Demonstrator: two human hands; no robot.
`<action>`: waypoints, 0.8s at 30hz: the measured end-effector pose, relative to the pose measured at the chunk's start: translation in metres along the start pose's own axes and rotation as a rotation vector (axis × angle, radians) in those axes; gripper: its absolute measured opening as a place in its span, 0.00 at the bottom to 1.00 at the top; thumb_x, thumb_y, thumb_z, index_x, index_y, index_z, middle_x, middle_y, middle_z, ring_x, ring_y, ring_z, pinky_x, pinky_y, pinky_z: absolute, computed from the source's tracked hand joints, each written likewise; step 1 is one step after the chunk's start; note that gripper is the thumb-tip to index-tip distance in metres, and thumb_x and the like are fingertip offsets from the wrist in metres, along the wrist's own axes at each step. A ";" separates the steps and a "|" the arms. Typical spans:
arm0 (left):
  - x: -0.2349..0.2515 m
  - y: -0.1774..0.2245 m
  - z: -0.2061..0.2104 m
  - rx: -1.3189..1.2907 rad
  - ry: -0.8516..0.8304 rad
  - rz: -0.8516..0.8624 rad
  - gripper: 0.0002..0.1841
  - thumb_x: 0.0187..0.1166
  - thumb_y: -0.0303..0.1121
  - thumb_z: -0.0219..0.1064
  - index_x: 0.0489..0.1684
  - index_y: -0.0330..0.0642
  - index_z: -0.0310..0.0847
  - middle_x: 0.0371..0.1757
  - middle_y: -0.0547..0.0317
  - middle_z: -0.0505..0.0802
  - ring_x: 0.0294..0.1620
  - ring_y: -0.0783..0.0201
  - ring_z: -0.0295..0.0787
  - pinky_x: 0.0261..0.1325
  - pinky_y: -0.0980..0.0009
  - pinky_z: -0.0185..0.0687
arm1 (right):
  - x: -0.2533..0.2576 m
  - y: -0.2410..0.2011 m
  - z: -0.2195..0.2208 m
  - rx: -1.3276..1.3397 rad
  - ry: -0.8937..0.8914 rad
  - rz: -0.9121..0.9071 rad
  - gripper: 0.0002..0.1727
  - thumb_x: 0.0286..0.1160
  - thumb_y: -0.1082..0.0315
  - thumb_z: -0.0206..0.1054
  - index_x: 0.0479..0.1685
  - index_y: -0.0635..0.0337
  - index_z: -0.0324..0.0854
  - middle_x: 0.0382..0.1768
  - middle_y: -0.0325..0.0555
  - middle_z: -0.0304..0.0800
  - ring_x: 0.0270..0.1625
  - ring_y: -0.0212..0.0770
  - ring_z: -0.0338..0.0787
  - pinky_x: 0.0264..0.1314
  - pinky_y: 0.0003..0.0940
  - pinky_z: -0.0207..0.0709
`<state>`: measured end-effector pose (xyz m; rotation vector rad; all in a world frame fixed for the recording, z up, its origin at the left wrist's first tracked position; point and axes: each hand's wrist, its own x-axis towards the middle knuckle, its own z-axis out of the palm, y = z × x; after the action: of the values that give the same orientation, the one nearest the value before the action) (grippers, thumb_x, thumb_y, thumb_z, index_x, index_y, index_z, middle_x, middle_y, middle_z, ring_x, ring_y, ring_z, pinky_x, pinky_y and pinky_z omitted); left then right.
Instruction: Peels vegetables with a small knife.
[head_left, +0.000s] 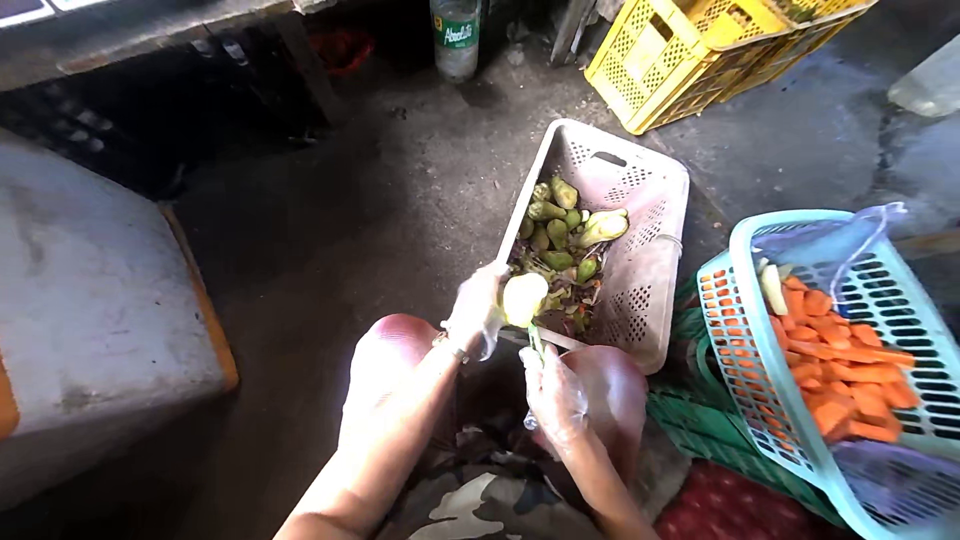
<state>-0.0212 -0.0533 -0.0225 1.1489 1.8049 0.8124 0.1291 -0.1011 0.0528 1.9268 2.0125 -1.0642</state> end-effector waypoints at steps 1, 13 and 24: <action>-0.004 0.002 -0.007 0.084 0.052 0.034 0.16 0.86 0.34 0.60 0.66 0.39 0.82 0.61 0.41 0.89 0.63 0.46 0.87 0.68 0.45 0.78 | 0.001 0.000 -0.001 -0.007 -0.044 0.021 0.26 0.95 0.54 0.48 0.74 0.66 0.74 0.55 0.64 0.91 0.61 0.59 0.92 0.66 0.55 0.80; -0.027 0.008 0.010 0.154 -0.095 0.003 0.41 0.72 0.43 0.76 0.82 0.30 0.62 0.78 0.21 0.69 0.74 0.29 0.73 0.73 0.39 0.73 | 0.013 0.014 0.030 0.109 -0.104 0.019 0.28 0.93 0.52 0.47 0.80 0.60 0.72 0.62 0.65 0.90 0.63 0.65 0.91 0.66 0.68 0.79; -0.011 0.018 0.015 0.035 -0.079 -0.098 0.36 0.75 0.37 0.76 0.80 0.32 0.64 0.75 0.22 0.72 0.72 0.31 0.74 0.71 0.40 0.73 | 0.020 0.006 0.015 0.071 -0.107 0.083 0.29 0.93 0.51 0.46 0.81 0.61 0.71 0.66 0.64 0.88 0.68 0.64 0.88 0.69 0.66 0.77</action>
<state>0.0012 -0.0552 -0.0109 1.0911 1.8006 0.6722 0.1259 -0.0945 0.0282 1.9252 1.8456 -1.2060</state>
